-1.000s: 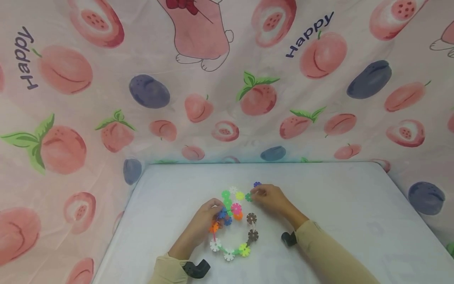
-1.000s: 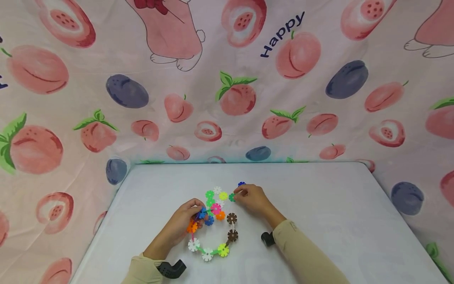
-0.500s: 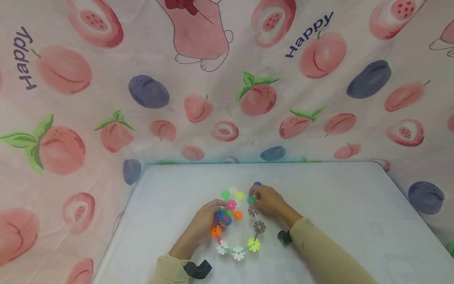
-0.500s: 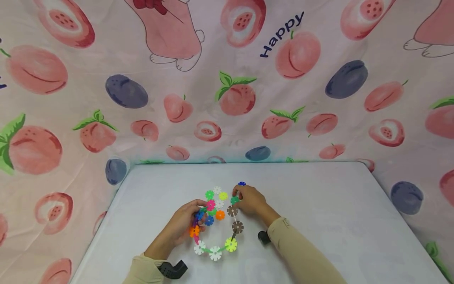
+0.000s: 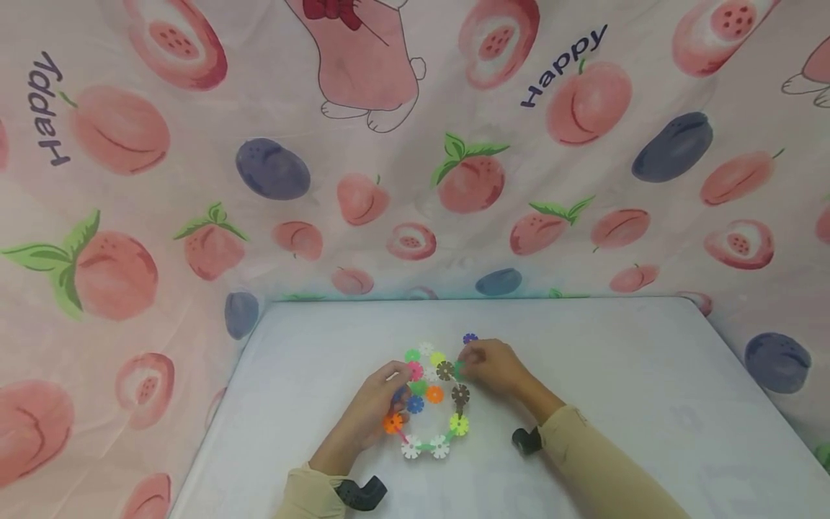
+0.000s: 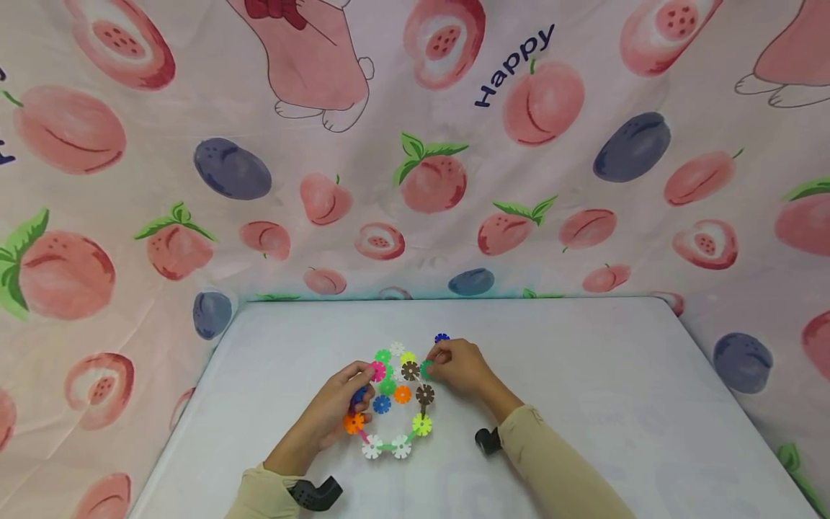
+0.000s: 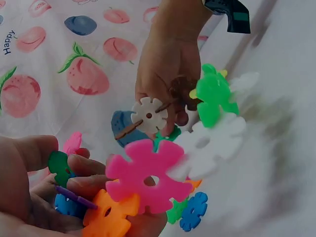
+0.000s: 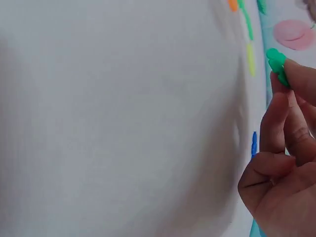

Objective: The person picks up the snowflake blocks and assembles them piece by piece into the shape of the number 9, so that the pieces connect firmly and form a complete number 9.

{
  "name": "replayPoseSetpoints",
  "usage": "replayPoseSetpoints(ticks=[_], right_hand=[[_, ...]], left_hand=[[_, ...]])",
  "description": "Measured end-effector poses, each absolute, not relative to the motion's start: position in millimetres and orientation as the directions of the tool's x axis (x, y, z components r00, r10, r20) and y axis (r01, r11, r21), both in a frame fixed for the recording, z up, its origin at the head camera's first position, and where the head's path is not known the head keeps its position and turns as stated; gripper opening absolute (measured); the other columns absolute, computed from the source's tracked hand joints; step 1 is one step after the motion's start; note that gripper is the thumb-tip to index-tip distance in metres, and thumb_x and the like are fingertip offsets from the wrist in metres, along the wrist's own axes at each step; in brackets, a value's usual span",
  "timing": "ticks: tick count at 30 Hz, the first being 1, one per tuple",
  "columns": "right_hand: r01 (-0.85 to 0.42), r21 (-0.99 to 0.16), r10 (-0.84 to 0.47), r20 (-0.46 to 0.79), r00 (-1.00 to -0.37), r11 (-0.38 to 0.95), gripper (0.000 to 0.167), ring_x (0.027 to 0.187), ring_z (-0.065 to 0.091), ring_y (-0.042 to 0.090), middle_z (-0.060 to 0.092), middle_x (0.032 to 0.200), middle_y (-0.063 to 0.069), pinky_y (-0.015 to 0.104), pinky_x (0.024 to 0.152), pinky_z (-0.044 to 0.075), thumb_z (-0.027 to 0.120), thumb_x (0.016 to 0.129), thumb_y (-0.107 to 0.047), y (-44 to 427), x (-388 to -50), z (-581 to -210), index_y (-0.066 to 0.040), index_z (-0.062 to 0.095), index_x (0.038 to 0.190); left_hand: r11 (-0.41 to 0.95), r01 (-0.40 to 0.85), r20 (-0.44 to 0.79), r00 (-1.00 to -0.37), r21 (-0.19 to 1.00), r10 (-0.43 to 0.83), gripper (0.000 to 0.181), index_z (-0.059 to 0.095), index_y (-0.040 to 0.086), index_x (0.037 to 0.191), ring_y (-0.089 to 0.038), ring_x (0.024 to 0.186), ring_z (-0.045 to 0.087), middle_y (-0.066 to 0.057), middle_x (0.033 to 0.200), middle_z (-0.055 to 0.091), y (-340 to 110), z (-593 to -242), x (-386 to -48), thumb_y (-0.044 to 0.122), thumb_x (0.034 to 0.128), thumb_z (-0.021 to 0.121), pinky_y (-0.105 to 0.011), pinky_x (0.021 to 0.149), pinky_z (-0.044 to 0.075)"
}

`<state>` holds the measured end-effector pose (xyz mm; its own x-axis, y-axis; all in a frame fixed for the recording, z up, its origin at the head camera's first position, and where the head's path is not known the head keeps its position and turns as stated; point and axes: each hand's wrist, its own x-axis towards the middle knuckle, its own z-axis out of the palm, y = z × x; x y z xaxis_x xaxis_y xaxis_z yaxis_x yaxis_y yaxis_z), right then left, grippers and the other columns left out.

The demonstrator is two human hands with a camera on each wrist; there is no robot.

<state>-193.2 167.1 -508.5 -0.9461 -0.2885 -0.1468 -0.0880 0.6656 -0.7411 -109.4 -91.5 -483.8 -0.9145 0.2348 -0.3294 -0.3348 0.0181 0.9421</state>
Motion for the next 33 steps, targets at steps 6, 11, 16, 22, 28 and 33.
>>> replayPoseSetpoints(ticks=[6, 11, 16, 22, 28, 33], right_hand=[[-0.006, -0.850, -0.251, -0.148, -0.956, 0.526, 0.014, 0.082, 0.064, 0.018, 0.072, 0.092, 0.002, 0.033, 0.067, 0.056, 0.078, 0.088, -0.023, 167, -188, -497, -0.013, 0.074, 0.098], [0.005, -0.889, -0.243, -0.131, -0.961, 0.458, 0.017, 0.087, 0.063, 0.019, 0.073, 0.098, 0.001, 0.039, 0.074, 0.056, 0.082, 0.086, -0.028, 163, -181, -487, -0.017, 0.075, 0.097], [0.009, -0.909, -0.251, -0.124, -0.960, 0.416, 0.021, 0.086, 0.063, 0.020, 0.072, 0.092, 0.001, 0.041, 0.073, 0.055, 0.084, 0.083, -0.030, 160, -174, -477, -0.016, 0.073, 0.095], [-0.070, -0.888, -0.311, -0.084, -0.947, 0.454, 0.016, 0.096, 0.061, 0.017, 0.070, 0.090, -0.003, 0.035, 0.079, 0.051, 0.082, 0.086, -0.031, 157, -165, -469, -0.019, 0.072, 0.091], [-0.203, -0.842, -0.389, -0.008, -0.921, 0.499, 0.006, 0.102, 0.059, 0.017, 0.070, 0.097, -0.011, 0.042, 0.091, 0.049, 0.079, 0.089, -0.032, 155, -158, -465, -0.029, 0.074, 0.090], [-0.258, -0.834, -0.421, 0.034, -0.906, 0.488, 0.006, 0.103, 0.061, 0.016, 0.072, 0.100, -0.015, 0.040, 0.089, 0.048, 0.080, 0.088, -0.032, 154, -156, -463, -0.033, 0.074, 0.090]], left_hand=[[-0.020, -0.333, -0.320, -0.920, 0.943, 0.226, 0.026, 0.060, 0.010, 0.107, -0.017, 0.077, 0.051, -0.001, 0.084, 0.054, -91, -482, -109, 0.035, 0.1029, 0.058, -0.027, 0.072, 0.052], [-0.072, -0.350, -0.330, -0.921, 0.934, 0.206, 0.034, 0.066, 0.002, 0.116, -0.019, 0.093, 0.059, -0.002, 0.101, 0.060, -92, -483, -108, 0.032, 0.1001, 0.064, -0.029, 0.084, 0.056], [-0.088, -0.339, -0.313, -0.923, 0.937, 0.223, 0.033, 0.069, -0.003, 0.117, -0.017, 0.094, 0.062, -0.001, 0.104, 0.064, -94, -487, -109, 0.024, 0.0981, 0.067, -0.028, 0.087, 0.055], [0.048, -0.244, -0.249, -0.949, 0.969, 0.193, 0.029, 0.071, 0.001, 0.111, -0.017, 0.101, 0.059, 0.000, 0.103, 0.067, -93, -489, -110, 0.027, 0.0980, 0.068, -0.027, 0.091, 0.051], [0.168, -0.183, -0.211, -0.963, 0.969, 0.167, 0.028, 0.071, 0.005, 0.105, -0.017, 0.096, 0.056, 0.000, 0.098, 0.064, -91, -485, -110, 0.033, 0.0984, 0.067, -0.028, 0.084, 0.049], [0.170, -0.171, -0.201, -0.964, 0.970, 0.176, 0.028, 0.070, 0.004, 0.103, -0.017, 0.090, 0.054, 0.000, 0.092, 0.061, -90, -484, -109, 0.031, 0.0986, 0.067, -0.025, 0.076, 0.047]])
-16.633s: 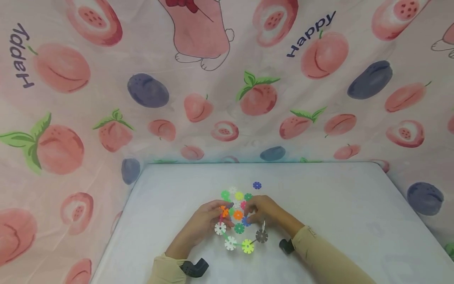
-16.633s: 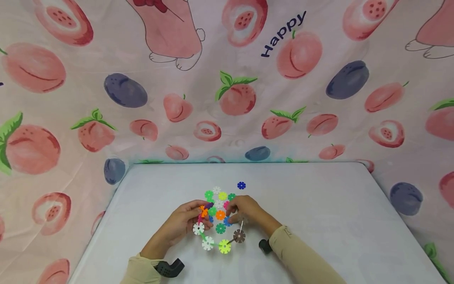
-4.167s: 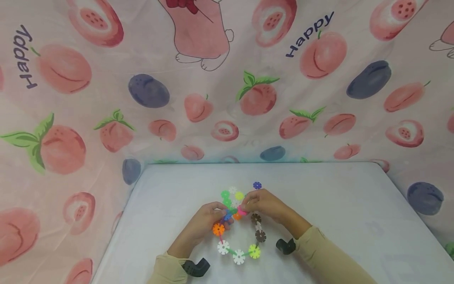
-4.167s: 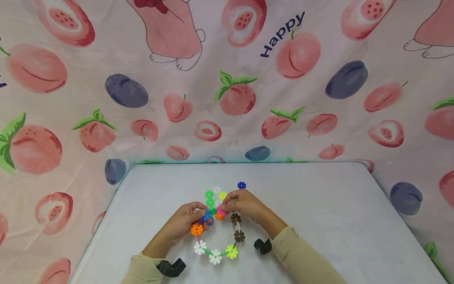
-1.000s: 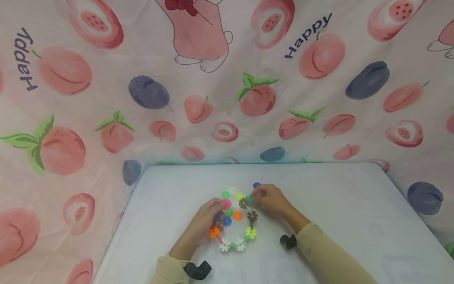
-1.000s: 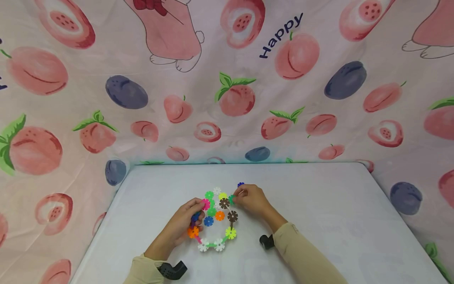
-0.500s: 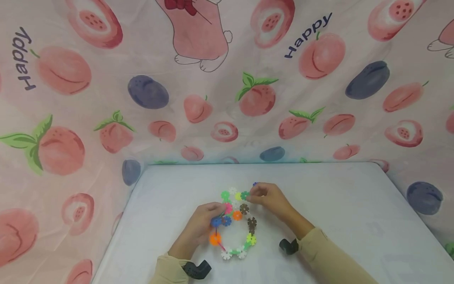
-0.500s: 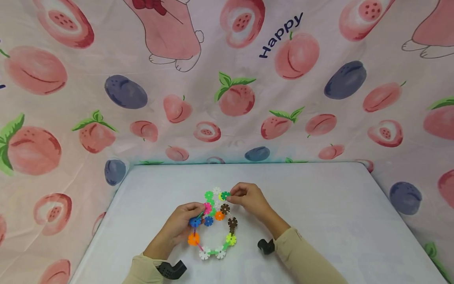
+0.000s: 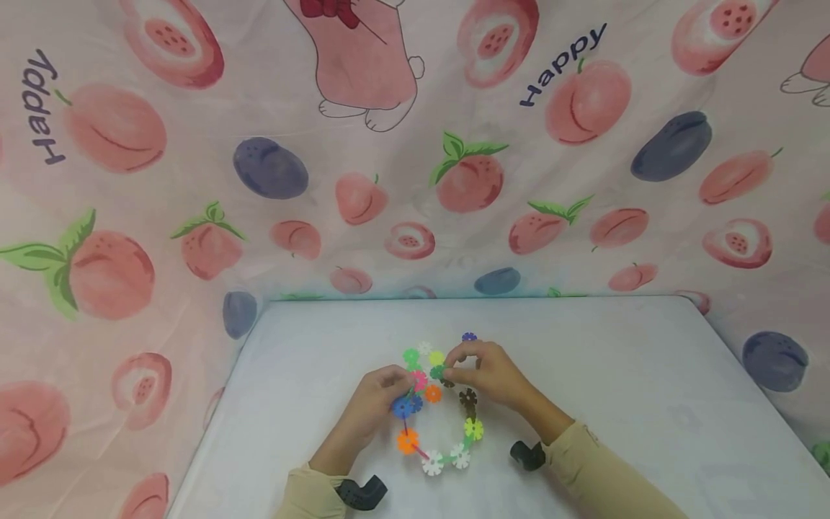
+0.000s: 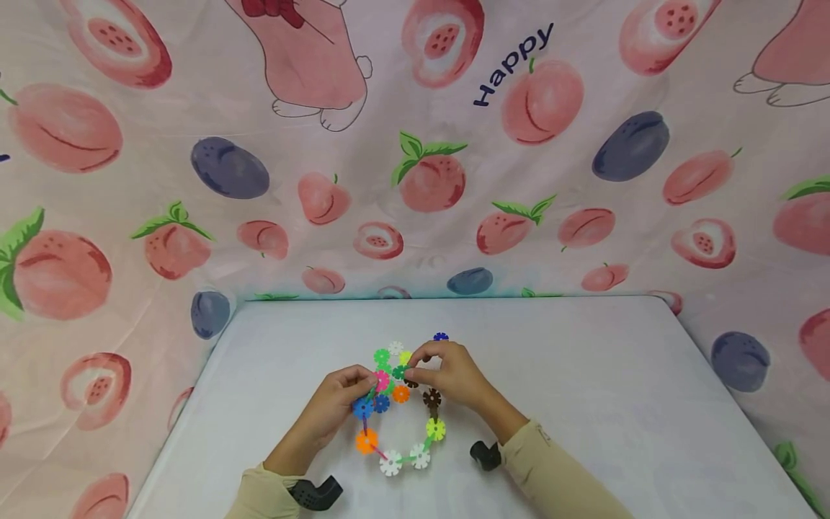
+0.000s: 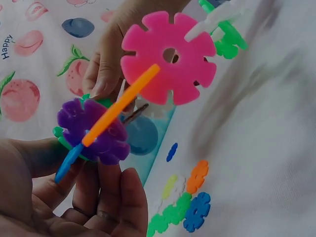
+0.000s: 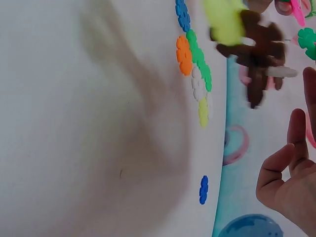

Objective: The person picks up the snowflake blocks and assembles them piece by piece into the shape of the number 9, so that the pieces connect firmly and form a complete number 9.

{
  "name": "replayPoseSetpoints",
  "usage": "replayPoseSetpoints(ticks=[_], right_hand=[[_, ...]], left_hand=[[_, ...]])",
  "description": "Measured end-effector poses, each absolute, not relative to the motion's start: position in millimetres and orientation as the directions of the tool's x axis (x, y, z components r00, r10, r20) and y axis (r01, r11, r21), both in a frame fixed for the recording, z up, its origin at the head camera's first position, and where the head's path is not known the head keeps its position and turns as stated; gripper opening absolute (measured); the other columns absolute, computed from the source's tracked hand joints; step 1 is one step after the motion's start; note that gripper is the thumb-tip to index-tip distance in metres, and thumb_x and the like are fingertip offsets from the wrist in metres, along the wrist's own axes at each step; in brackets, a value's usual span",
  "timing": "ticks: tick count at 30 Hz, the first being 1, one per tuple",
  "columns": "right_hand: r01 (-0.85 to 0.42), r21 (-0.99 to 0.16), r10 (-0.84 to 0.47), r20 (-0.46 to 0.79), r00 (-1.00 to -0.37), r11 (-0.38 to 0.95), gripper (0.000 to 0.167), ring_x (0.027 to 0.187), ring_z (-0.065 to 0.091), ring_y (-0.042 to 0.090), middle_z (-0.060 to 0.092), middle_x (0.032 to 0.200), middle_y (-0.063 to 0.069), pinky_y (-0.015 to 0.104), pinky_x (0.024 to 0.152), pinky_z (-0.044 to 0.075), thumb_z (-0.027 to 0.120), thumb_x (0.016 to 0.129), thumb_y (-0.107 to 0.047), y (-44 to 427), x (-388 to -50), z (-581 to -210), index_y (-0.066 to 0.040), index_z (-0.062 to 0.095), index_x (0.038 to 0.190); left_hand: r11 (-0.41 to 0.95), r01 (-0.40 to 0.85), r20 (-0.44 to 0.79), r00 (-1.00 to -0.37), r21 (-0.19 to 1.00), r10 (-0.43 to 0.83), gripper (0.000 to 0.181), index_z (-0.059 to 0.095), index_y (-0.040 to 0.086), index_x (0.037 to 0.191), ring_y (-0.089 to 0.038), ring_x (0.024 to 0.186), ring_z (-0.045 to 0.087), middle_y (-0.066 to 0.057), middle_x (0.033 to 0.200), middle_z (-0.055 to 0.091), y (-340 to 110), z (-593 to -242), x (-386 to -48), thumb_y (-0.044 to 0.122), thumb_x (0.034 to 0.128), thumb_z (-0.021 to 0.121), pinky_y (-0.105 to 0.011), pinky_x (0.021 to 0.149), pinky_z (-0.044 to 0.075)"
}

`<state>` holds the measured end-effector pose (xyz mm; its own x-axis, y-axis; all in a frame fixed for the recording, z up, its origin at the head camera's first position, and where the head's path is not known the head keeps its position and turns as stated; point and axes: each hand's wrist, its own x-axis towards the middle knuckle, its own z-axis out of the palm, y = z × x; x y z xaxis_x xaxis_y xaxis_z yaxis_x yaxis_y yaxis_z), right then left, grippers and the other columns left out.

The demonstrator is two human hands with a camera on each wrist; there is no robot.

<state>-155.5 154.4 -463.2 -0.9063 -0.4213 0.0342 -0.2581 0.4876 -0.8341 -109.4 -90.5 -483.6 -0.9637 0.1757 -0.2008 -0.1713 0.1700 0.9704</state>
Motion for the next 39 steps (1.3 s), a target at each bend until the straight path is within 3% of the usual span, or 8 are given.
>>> replayPoseSetpoints(ticks=[11, 20, 25, 30, 35, 39], right_hand=[[-0.313, -0.816, -0.443, 0.079, -0.893, 0.486, 0.011, 0.095, 0.063, 0.012, 0.071, 0.090, -0.019, 0.038, 0.086, 0.049, 0.081, 0.087, -0.031, 151, -153, -463, -0.036, 0.072, 0.083], [-0.335, -0.810, -0.436, 0.111, -0.893, 0.481, 0.013, 0.093, 0.065, 0.011, 0.071, 0.090, -0.020, 0.047, 0.089, 0.053, 0.083, 0.086, -0.027, 146, -150, -463, -0.035, 0.073, 0.086], [-0.404, -0.764, -0.444, 0.171, -0.879, 0.504, 0.014, 0.090, 0.063, 0.018, 0.067, 0.087, -0.018, 0.038, 0.078, 0.055, 0.085, 0.083, -0.023, 145, -147, -463, -0.033, 0.077, 0.084], [-0.469, -0.742, -0.463, 0.241, -0.853, 0.480, 0.012, 0.081, 0.058, 0.020, 0.060, 0.083, -0.014, 0.025, 0.062, 0.048, 0.086, 0.081, -0.021, 146, -146, -464, -0.031, 0.080, 0.081], [-0.538, -0.731, -0.480, 0.324, -0.815, 0.420, 0.014, 0.079, 0.057, 0.021, 0.060, 0.081, -0.014, 0.026, 0.060, 0.047, 0.087, 0.080, -0.016, 146, -145, -466, -0.029, 0.080, 0.082], [-0.576, -0.717, -0.477, 0.377, -0.794, 0.393, 0.017, 0.078, 0.058, 0.019, 0.060, 0.080, -0.013, 0.032, 0.062, 0.050, 0.087, 0.079, -0.011, 142, -143, -467, -0.026, 0.079, 0.078]], left_hand=[[0.172, -0.163, -0.196, -0.961, 0.972, 0.197, 0.026, 0.069, 0.003, 0.102, -0.016, 0.086, 0.057, 0.000, 0.089, 0.064, -89, -483, -110, 0.029, 0.0991, 0.066, -0.024, 0.075, 0.048], [0.155, -0.155, -0.186, -0.959, 0.976, 0.211, 0.023, 0.067, 0.000, 0.099, -0.016, 0.087, 0.057, -0.001, 0.088, 0.064, -87, -479, -110, 0.023, 0.1010, 0.063, -0.026, 0.076, 0.048], [0.132, -0.161, -0.187, -0.957, 0.978, 0.223, 0.025, 0.066, -0.003, 0.097, -0.017, 0.087, 0.060, -0.006, 0.088, 0.067, -86, -479, -109, 0.022, 0.1005, 0.063, -0.028, 0.081, 0.048], [0.133, -0.166, -0.191, -0.961, 0.977, 0.199, 0.025, 0.067, 0.000, 0.095, -0.018, 0.087, 0.062, -0.014, 0.092, 0.072, -85, -482, -109, 0.024, 0.0993, 0.065, -0.030, 0.085, 0.047], [0.187, -0.133, -0.162, -0.976, 0.973, 0.146, 0.023, 0.069, 0.005, 0.093, -0.018, 0.090, 0.059, -0.012, 0.094, 0.070, -83, -483, -107, 0.027, 0.0985, 0.066, -0.032, 0.087, 0.046], [0.191, -0.125, -0.145, -0.984, 0.974, 0.099, 0.022, 0.069, 0.003, 0.095, -0.018, 0.084, 0.058, -0.012, 0.088, 0.067, -79, -481, -103, 0.025, 0.0976, 0.067, -0.030, 0.080, 0.048]])
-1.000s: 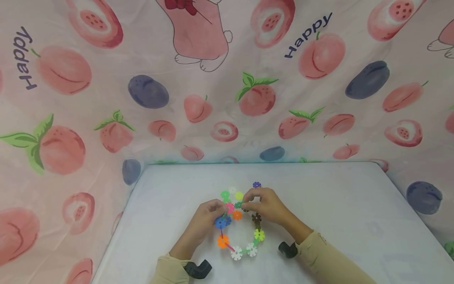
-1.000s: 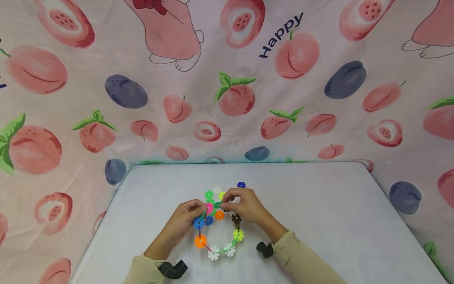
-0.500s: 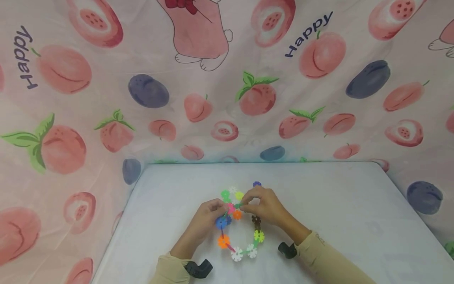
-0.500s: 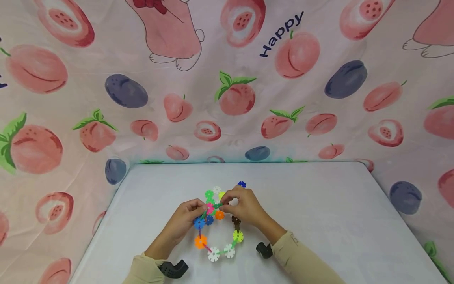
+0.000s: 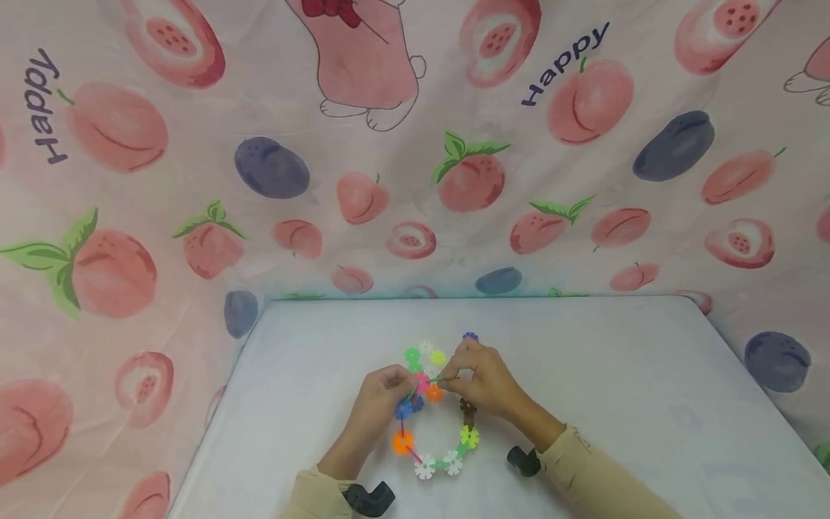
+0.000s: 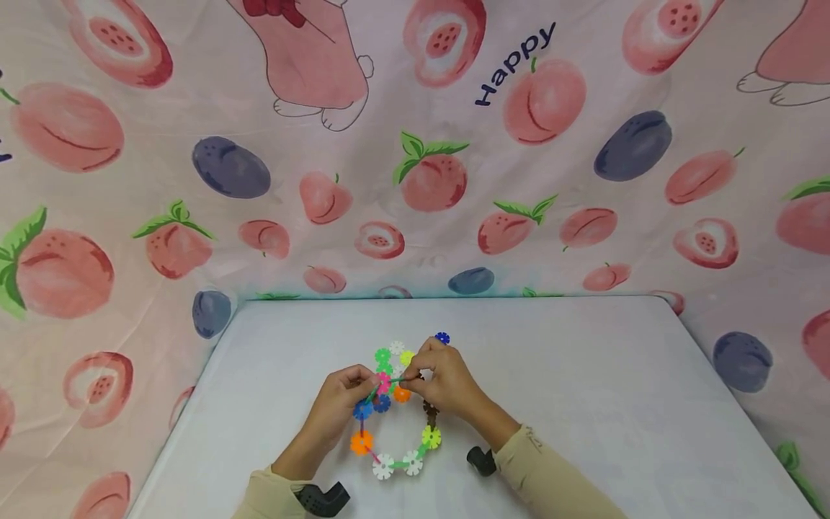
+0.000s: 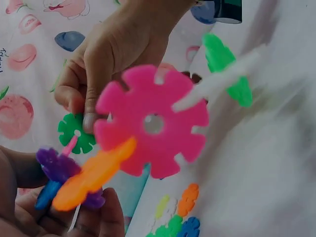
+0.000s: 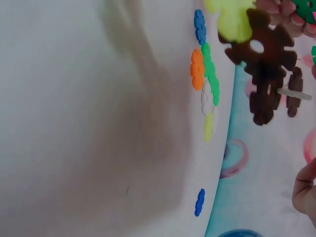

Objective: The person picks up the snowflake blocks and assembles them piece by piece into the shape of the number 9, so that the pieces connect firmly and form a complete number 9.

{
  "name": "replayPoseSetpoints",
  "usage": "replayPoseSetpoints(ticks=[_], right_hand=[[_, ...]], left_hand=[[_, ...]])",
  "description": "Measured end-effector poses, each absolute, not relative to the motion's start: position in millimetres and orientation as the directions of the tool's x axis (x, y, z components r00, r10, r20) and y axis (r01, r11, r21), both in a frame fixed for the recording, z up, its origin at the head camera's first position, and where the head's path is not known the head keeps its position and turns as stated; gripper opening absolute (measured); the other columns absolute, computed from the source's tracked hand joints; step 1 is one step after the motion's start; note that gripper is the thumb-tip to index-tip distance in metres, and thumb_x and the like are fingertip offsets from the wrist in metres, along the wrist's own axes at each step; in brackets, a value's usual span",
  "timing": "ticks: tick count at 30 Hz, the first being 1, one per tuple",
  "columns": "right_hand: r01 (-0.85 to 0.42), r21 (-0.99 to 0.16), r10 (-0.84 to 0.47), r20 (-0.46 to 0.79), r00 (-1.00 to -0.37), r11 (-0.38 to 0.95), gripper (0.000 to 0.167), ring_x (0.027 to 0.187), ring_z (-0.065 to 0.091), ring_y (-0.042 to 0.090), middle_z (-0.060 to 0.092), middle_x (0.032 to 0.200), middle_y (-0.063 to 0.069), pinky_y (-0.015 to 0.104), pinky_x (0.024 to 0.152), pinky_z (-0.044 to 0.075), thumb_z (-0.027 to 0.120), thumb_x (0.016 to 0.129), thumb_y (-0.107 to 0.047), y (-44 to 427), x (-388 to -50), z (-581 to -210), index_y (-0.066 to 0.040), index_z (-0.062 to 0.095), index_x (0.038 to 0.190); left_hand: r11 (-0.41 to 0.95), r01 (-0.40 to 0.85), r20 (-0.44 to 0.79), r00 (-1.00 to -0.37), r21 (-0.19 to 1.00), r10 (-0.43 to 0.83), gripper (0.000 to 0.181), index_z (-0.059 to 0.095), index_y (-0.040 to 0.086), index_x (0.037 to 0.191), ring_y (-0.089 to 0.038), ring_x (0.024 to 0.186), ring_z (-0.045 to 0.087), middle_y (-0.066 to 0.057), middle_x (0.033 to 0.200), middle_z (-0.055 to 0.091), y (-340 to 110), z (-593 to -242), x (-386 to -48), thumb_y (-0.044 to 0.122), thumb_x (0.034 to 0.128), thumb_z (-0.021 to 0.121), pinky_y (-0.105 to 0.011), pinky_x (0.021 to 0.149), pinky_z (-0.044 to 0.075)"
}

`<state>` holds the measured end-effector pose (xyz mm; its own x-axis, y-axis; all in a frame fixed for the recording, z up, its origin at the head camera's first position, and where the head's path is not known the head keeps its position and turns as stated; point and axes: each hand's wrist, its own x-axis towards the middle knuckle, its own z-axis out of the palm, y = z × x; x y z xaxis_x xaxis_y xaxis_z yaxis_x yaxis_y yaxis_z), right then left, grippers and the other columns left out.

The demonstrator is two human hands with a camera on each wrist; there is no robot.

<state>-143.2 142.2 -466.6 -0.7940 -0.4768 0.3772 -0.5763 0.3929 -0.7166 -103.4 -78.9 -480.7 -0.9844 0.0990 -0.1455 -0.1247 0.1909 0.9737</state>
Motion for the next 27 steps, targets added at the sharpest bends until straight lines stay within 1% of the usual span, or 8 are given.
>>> replayPoseSetpoints(ticks=[5, 8, 12, 14, 16, 18, 23, 27], right_hand=[[-0.587, -0.702, -0.471, 0.391, -0.791, 0.404, 0.019, 0.077, 0.057, 0.012, 0.059, 0.078, -0.014, 0.031, 0.064, 0.052, 0.087, 0.078, -0.008, 138, -141, -466, -0.023, 0.077, 0.074], [-0.576, -0.714, -0.496, 0.361, -0.790, 0.398, 0.017, 0.086, 0.058, 0.009, 0.064, 0.084, -0.016, 0.034, 0.074, 0.054, 0.087, 0.080, -0.013, 143, -145, -468, -0.026, 0.076, 0.078], [-0.419, -0.812, -0.512, 0.176, -0.841, 0.407, 0.013, 0.109, 0.058, 0.012, 0.070, 0.107, -0.016, 0.044, 0.091, 0.051, 0.083, 0.086, -0.025, 156, -153, -473, -0.031, 0.076, 0.096], [-0.304, -0.860, -0.505, 0.064, -0.861, 0.411, 0.018, 0.117, 0.059, 0.017, 0.070, 0.117, -0.013, 0.049, 0.097, 0.051, 0.078, 0.091, -0.030, 162, -156, -474, -0.027, 0.074, 0.108], [-0.193, -0.894, -0.496, -0.036, -0.868, 0.404, 0.025, 0.116, 0.062, 0.019, 0.070, 0.120, -0.008, 0.047, 0.097, 0.053, 0.073, 0.095, -0.034, 166, -158, -476, -0.022, 0.072, 0.117], [-0.113, -0.914, -0.495, -0.105, -0.863, 0.391, 0.029, 0.108, 0.065, 0.021, 0.073, 0.116, -0.001, 0.043, 0.091, 0.057, 0.069, 0.097, -0.036, 167, -158, -479, -0.016, 0.072, 0.118], [0.051, -0.935, -0.454, -0.217, -0.864, 0.351, 0.025, 0.085, 0.063, 0.018, 0.074, 0.101, 0.004, 0.032, 0.073, 0.055, 0.070, 0.096, -0.031, 166, -158, -483, -0.007, 0.075, 0.103], [0.105, -0.946, -0.421, -0.233, -0.877, 0.306, 0.021, 0.085, 0.062, 0.018, 0.073, 0.098, 0.005, 0.032, 0.073, 0.055, 0.070, 0.095, -0.025, 165, -156, -481, -0.005, 0.075, 0.097]], left_hand=[[0.220, -0.084, -0.105, -0.991, 0.972, 0.084, 0.022, 0.069, 0.001, 0.094, -0.017, 0.080, 0.055, -0.003, 0.081, 0.062, -76, -476, -101, 0.023, 0.0974, 0.068, -0.028, 0.075, 0.047], [0.227, -0.064, -0.093, -0.989, 0.972, 0.118, 0.022, 0.068, 0.003, 0.092, -0.018, 0.081, 0.056, -0.004, 0.083, 0.062, -77, -474, -102, 0.024, 0.0980, 0.067, -0.028, 0.076, 0.047], [0.232, -0.080, -0.120, -0.979, 0.969, 0.165, 0.022, 0.069, 0.006, 0.097, -0.017, 0.087, 0.059, -0.004, 0.090, 0.067, -81, -476, -105, 0.027, 0.0996, 0.066, -0.029, 0.082, 0.049], [0.226, -0.106, -0.147, -0.974, 0.968, 0.172, 0.022, 0.069, 0.007, 0.100, -0.017, 0.088, 0.061, -0.004, 0.091, 0.069, -84, -478, -106, 0.028, 0.1000, 0.065, -0.030, 0.085, 0.049], [0.200, -0.129, -0.165, -0.970, 0.971, 0.177, 0.021, 0.069, 0.006, 0.101, -0.017, 0.086, 0.063, -0.003, 0.090, 0.069, -87, -480, -107, 0.027, 0.1001, 0.064, -0.030, 0.085, 0.050], [0.148, -0.162, -0.189, -0.964, 0.976, 0.187, 0.021, 0.068, 0.004, 0.100, -0.018, 0.083, 0.063, -0.004, 0.085, 0.068, -89, -481, -109, 0.024, 0.1000, 0.064, -0.030, 0.083, 0.050], [0.030, -0.244, -0.244, -0.944, 0.969, 0.221, 0.020, 0.066, 0.002, 0.097, -0.018, 0.079, 0.063, -0.002, 0.080, 0.065, -90, -483, -111, 0.022, 0.1007, 0.061, -0.027, 0.073, 0.050], [0.005, -0.272, -0.267, -0.938, 0.962, 0.221, 0.021, 0.065, 0.000, 0.099, -0.019, 0.078, 0.064, -0.004, 0.080, 0.066, -90, -483, -111, 0.020, 0.1008, 0.059, -0.026, 0.071, 0.051]])
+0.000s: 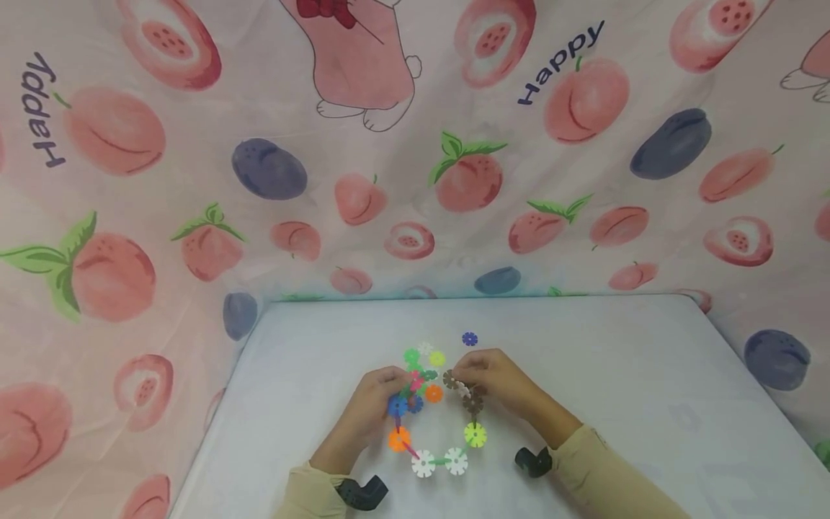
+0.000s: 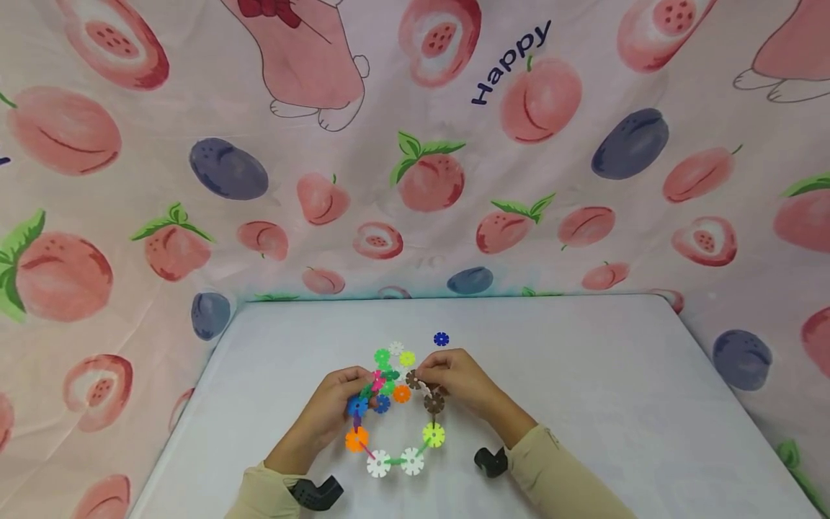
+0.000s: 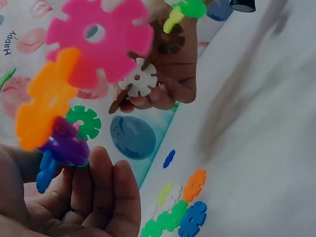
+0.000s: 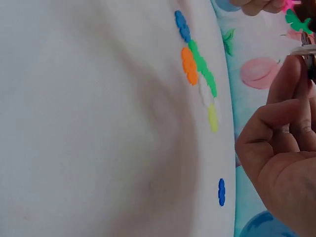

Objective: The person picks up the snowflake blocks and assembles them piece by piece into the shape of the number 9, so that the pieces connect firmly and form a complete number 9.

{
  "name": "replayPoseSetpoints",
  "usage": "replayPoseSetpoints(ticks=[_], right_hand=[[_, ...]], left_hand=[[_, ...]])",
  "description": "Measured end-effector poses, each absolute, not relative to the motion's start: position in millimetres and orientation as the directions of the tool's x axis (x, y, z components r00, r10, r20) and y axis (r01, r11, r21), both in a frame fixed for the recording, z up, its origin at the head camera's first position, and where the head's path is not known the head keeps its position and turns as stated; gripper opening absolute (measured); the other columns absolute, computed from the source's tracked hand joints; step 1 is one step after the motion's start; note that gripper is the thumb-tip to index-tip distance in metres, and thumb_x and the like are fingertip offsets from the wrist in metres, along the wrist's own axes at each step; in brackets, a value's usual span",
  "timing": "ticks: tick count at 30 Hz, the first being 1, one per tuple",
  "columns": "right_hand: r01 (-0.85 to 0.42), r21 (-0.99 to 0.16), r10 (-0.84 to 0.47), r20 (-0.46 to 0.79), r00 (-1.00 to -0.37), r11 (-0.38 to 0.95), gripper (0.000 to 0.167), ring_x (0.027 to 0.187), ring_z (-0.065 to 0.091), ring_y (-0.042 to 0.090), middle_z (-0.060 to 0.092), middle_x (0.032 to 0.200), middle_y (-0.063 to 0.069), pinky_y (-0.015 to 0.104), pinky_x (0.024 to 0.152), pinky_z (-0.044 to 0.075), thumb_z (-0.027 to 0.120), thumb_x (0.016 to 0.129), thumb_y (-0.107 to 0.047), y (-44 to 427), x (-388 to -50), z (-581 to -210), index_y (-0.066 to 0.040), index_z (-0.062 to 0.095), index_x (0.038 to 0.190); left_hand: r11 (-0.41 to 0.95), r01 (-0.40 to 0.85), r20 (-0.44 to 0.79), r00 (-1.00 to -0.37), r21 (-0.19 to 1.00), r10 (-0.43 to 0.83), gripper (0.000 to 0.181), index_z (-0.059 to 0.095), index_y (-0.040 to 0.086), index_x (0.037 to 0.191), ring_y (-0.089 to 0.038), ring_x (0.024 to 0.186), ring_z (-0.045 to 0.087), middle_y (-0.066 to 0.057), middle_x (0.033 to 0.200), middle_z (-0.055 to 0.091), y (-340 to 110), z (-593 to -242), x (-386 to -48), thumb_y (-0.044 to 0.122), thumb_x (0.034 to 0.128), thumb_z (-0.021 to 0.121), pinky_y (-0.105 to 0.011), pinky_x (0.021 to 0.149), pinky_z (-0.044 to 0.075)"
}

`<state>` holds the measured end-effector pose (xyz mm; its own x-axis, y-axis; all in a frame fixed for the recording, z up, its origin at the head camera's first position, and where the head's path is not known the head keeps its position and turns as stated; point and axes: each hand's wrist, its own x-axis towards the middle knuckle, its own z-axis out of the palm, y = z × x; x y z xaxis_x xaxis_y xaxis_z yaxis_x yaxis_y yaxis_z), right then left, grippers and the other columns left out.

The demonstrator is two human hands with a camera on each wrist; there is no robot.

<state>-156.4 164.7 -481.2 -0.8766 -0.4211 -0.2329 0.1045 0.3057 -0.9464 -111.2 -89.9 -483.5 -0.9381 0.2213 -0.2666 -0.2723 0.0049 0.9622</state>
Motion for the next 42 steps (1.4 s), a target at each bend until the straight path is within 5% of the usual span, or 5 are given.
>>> replayPoseSetpoints(ticks=[9, 28, 35, 42], right_hand=[[0.108, -0.967, -0.442, -0.202, -0.874, 0.229, 0.021, 0.085, 0.064, 0.017, 0.072, 0.093, 0.004, 0.030, 0.077, 0.056, 0.068, 0.095, -0.018, 161, -154, -472, 0.002, 0.074, 0.095], [0.113, -0.964, -0.462, -0.216, -0.860, 0.240, 0.018, 0.066, 0.055, 0.018, 0.067, 0.079, 0.005, 0.029, 0.059, 0.049, 0.069, 0.093, -0.016, 155, -152, -467, 0.001, 0.073, 0.089], [0.106, -0.957, -0.451, -0.223, -0.864, 0.270, 0.018, 0.065, 0.055, 0.017, 0.065, 0.073, 0.004, 0.030, 0.059, 0.049, 0.071, 0.091, -0.017, 154, -149, -465, 0.001, 0.072, 0.088], [0.089, -0.952, -0.449, -0.219, -0.866, 0.292, 0.019, 0.066, 0.056, 0.019, 0.065, 0.074, 0.005, 0.031, 0.061, 0.051, 0.073, 0.092, -0.020, 152, -146, -464, -0.001, 0.070, 0.089]], left_hand=[[-0.006, -0.334, -0.322, -0.914, 0.943, 0.248, 0.022, 0.065, 0.001, 0.096, -0.018, 0.072, 0.061, -0.009, 0.082, 0.069, -90, -486, -112, 0.021, 0.1007, 0.058, -0.023, 0.053, 0.045], [0.106, -0.260, -0.278, -0.931, 0.960, 0.238, 0.029, 0.065, -0.006, 0.100, -0.017, 0.075, 0.060, -0.007, 0.081, 0.066, -89, -485, -112, 0.022, 0.1014, 0.057, -0.025, 0.066, 0.047], [0.177, -0.184, -0.221, -0.950, 0.967, 0.221, 0.021, 0.067, 0.003, 0.093, -0.018, 0.080, 0.057, -0.012, 0.085, 0.067, -89, -484, -111, 0.019, 0.1011, 0.058, -0.030, 0.077, 0.046], [0.236, -0.093, -0.137, -0.975, 0.967, 0.177, 0.018, 0.068, 0.000, 0.091, -0.016, 0.081, 0.056, -0.004, 0.083, 0.064, -83, -479, -108, 0.016, 0.0982, 0.065, -0.029, 0.076, 0.048]])
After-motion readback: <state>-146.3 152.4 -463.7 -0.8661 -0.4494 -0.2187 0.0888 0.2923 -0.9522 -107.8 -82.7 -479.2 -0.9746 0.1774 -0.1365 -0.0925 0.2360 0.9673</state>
